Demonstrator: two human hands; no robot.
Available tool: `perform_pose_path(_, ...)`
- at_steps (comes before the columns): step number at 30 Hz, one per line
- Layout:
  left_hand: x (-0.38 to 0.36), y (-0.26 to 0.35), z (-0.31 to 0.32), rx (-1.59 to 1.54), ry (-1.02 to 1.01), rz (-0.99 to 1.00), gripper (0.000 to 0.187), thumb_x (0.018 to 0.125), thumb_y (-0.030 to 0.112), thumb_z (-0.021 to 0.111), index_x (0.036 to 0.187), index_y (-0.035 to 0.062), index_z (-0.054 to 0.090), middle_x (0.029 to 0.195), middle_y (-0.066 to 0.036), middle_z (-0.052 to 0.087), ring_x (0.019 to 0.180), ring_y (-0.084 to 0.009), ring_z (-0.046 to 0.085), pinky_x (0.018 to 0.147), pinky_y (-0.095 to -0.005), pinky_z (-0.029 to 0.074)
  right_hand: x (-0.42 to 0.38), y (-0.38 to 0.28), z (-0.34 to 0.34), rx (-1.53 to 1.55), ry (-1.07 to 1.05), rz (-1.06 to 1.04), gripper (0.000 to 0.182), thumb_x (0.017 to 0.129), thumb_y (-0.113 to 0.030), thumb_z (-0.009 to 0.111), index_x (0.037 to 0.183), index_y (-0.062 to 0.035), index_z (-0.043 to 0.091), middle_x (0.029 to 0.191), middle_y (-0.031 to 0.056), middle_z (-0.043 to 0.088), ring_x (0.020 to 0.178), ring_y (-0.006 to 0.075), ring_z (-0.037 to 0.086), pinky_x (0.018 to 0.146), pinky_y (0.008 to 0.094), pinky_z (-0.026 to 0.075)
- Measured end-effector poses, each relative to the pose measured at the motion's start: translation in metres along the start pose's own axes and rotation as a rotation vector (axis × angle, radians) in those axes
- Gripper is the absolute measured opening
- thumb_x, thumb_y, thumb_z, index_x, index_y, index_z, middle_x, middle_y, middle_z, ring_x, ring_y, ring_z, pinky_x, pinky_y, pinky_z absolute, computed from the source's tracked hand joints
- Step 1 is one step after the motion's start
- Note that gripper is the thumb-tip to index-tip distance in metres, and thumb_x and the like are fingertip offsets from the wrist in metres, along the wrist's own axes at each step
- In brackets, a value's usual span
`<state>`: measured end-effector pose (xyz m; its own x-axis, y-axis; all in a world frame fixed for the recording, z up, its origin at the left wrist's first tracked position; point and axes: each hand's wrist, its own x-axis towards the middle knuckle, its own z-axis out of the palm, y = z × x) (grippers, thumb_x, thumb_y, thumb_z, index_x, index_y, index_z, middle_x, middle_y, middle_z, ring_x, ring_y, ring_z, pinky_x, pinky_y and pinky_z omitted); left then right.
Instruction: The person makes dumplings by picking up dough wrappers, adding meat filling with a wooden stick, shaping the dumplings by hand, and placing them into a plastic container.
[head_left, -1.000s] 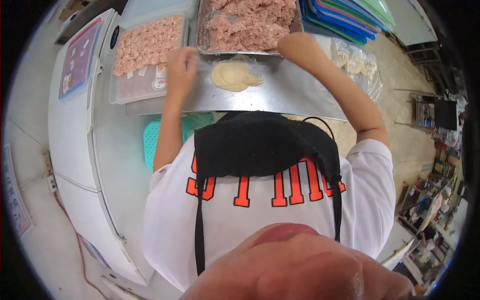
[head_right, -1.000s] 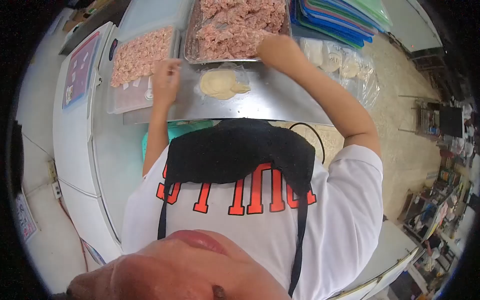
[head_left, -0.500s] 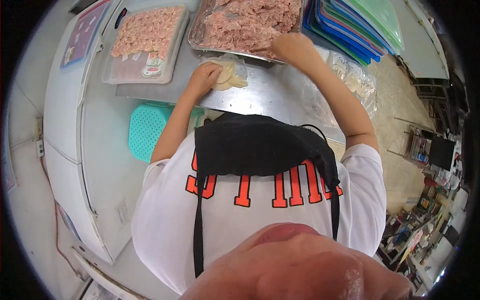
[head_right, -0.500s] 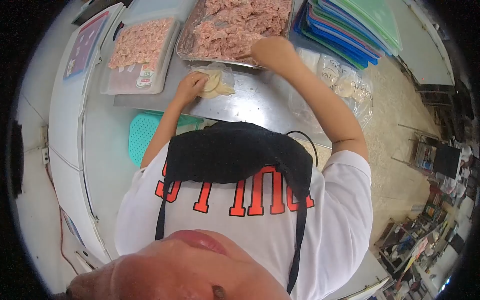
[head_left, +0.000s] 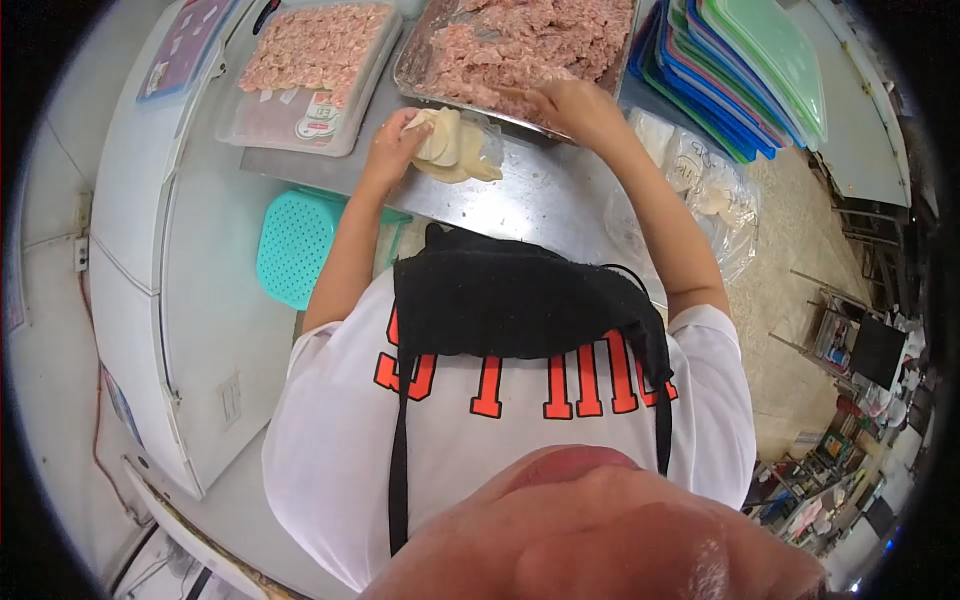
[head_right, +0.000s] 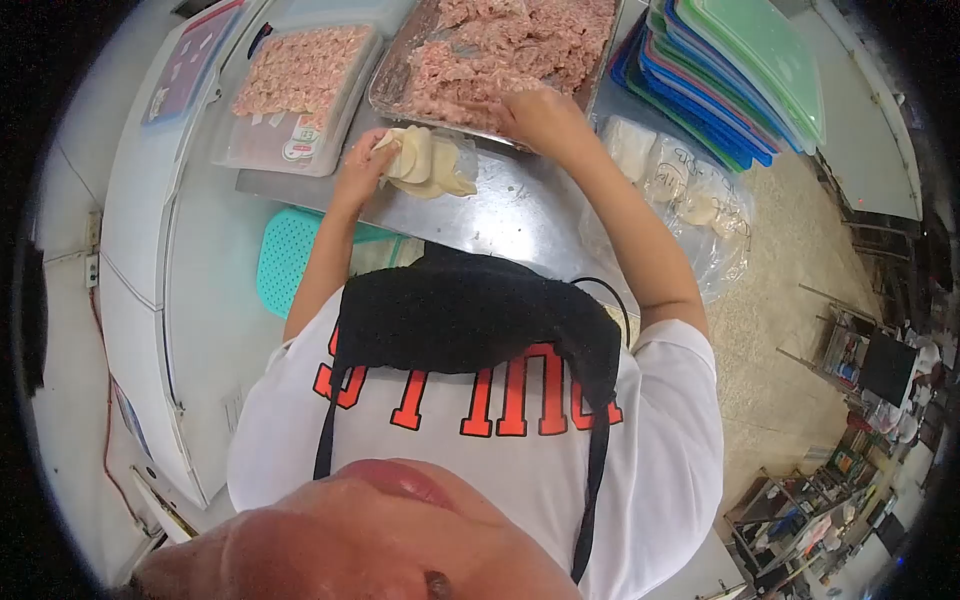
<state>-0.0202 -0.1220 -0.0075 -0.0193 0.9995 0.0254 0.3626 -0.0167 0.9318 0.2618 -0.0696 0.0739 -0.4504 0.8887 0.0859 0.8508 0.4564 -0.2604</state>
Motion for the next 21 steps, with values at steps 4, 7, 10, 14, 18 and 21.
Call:
perform_pose_path(4,0.004,0.011,-0.001,-0.079,-0.044,-0.061,0.025,0.088,0.023,0.062,0.103,0.0030,0.062,0.094,-0.010,0.068,0.087,-0.0212,0.064,0.079,-0.0325,0.048,0.028,-0.011,0.016,-0.286,-0.066,-0.116,0.025,0.085,-0.023,0.053,0.082,-0.0034,0.069,0.078,0.0203,0.067,0.075,0.0365,0.067,0.066,0.0473,0.054)
perform_pose_path(7,0.002,0.022,-0.004,0.439,-0.081,0.067,0.022,0.089,0.021,0.057,0.104,0.0060,0.063,0.096,-0.013,0.068,0.088,-0.0292,0.065,0.079,-0.0359,0.049,0.022,-0.028,0.028,-0.248,-0.104,-0.154,0.025,0.087,-0.024,0.053,0.083,-0.0058,0.069,0.078,0.0197,0.067,0.076,0.0359,0.067,0.064,0.0482,0.054)
perform_pose_path(10,0.002,0.020,-0.009,0.219,-0.088,0.179,0.021,0.089,0.019,0.053,0.103,0.0086,0.065,0.097,-0.015,0.067,0.089,-0.0339,0.064,0.079,-0.0389,0.050,0.015,-0.009,0.046,0.010,-0.032,-0.014,0.030,0.090,-0.031,0.051,0.085,-0.0081,0.068,0.081,0.0183,0.067,0.075,0.0372,0.066,0.066,0.0491,0.053)
perform_pose_path(14,0.011,0.004,-0.017,0.158,-0.119,0.217,0.022,0.090,0.019,0.052,0.104,0.0087,0.066,0.095,-0.012,0.068,0.088,-0.0247,0.065,0.080,-0.0330,0.049,0.020,-0.013,0.024,-0.048,0.029,-0.031,0.030,0.091,-0.031,0.050,0.087,-0.0058,0.066,0.084,0.0177,0.068,0.074,0.0355,0.067,0.066,0.0469,0.053)
perform_pose_path(18,0.018,0.006,-0.023,0.220,-0.193,0.090,0.028,0.094,0.028,0.053,0.102,0.0051,0.066,0.094,-0.012,0.068,0.087,-0.0225,0.064,0.079,-0.0310,0.048,0.050,-0.035,0.019,-0.262,0.003,-0.070,0.027,0.089,-0.026,0.051,0.085,-0.0045,0.067,0.083,0.0176,0.068,0.073,0.0333,0.068,0.066,0.0456,0.054)
perform_pose_path(21,0.030,0.009,-0.032,0.173,-0.307,-0.052,0.033,0.093,0.037,0.053,0.098,0.0078,0.068,0.093,-0.016,0.068,0.087,-0.0260,0.067,0.076,-0.0356,0.049,0.051,-0.054,0.025,-0.294,-0.108,-0.043,0.025,0.086,-0.023,0.052,0.084,-0.0045,0.068,0.083,0.0175,0.069,0.076,0.0321,0.069,0.066,0.0454,0.055)
